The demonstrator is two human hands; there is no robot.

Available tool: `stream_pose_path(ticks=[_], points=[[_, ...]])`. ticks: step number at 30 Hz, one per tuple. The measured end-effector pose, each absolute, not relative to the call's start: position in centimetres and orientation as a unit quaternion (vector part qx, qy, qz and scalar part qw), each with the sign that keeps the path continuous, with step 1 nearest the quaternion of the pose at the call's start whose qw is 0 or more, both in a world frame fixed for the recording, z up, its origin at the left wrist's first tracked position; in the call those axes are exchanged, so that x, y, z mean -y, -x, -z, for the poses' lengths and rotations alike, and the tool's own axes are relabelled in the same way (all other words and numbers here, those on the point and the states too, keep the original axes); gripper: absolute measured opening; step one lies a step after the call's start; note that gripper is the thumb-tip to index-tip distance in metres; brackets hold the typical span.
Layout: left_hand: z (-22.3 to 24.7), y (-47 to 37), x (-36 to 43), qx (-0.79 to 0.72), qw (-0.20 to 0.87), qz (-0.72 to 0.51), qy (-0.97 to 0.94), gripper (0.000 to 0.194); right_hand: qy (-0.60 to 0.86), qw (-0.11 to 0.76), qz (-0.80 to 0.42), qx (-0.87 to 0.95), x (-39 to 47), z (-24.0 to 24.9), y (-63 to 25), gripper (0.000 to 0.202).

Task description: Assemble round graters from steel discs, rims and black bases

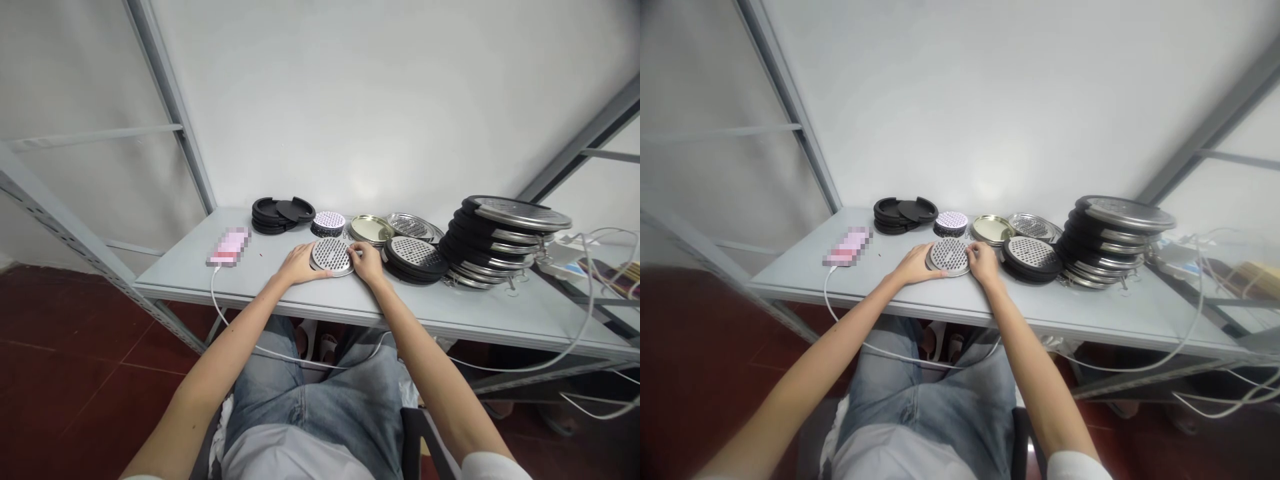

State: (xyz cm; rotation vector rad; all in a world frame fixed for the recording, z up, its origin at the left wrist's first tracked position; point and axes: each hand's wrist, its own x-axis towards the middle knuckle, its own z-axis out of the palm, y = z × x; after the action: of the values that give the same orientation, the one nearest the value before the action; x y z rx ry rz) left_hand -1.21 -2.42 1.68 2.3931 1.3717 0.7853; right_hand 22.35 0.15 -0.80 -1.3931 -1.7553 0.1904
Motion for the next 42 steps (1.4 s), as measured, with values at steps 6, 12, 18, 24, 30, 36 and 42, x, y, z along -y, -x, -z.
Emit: stream_pose_path(ticks=[6,12,18,24,30,36,42], points=[[-1.6,1.1,2.5,-0.479,0.124,-0.257,-0.830,0.087,0.584,0.429,-0.073,0.685,-0.1,0.8,-22.4,0.015],[-1.4,1.1,2.3,-0.480,0.120,-0.245,-0.834,0.091,0.589,0.414,-0.082,0.689,0.1,0.6,-22.3,0.015],[-1.3,1.0,2.2,-0.497,0.120,-0.231,-0.828,0.093,0.593,0.400,-0.092,0.693,-0.3,0.5,-22.4,0.013],[-1.4,1.0,2.3,-0.497,0.121,-0.234,-0.827,0.094,0.597,0.390,-0.080,0.697,-0.9,0.8,-22.6,0.015],[-1.2,0.9,2.1,-0.505,0.115,-0.233,-0.823,0.092,0.597,0.388,-0.079,0.698,-1.0,0.9,-22.7,0.014],[-0.9,1.0,1.9,-0.508,0.118,-0.226,-0.823,0.095,0.599,0.383,-0.083,0.698,-1.0,0.9,-22.7,0.013],[-0.9,1.0,2.0,-0.516,0.128,-0.232,-0.814,0.090,0.593,0.385,-0.100,0.700,-0.9,0.9,-23.0,0.011]])
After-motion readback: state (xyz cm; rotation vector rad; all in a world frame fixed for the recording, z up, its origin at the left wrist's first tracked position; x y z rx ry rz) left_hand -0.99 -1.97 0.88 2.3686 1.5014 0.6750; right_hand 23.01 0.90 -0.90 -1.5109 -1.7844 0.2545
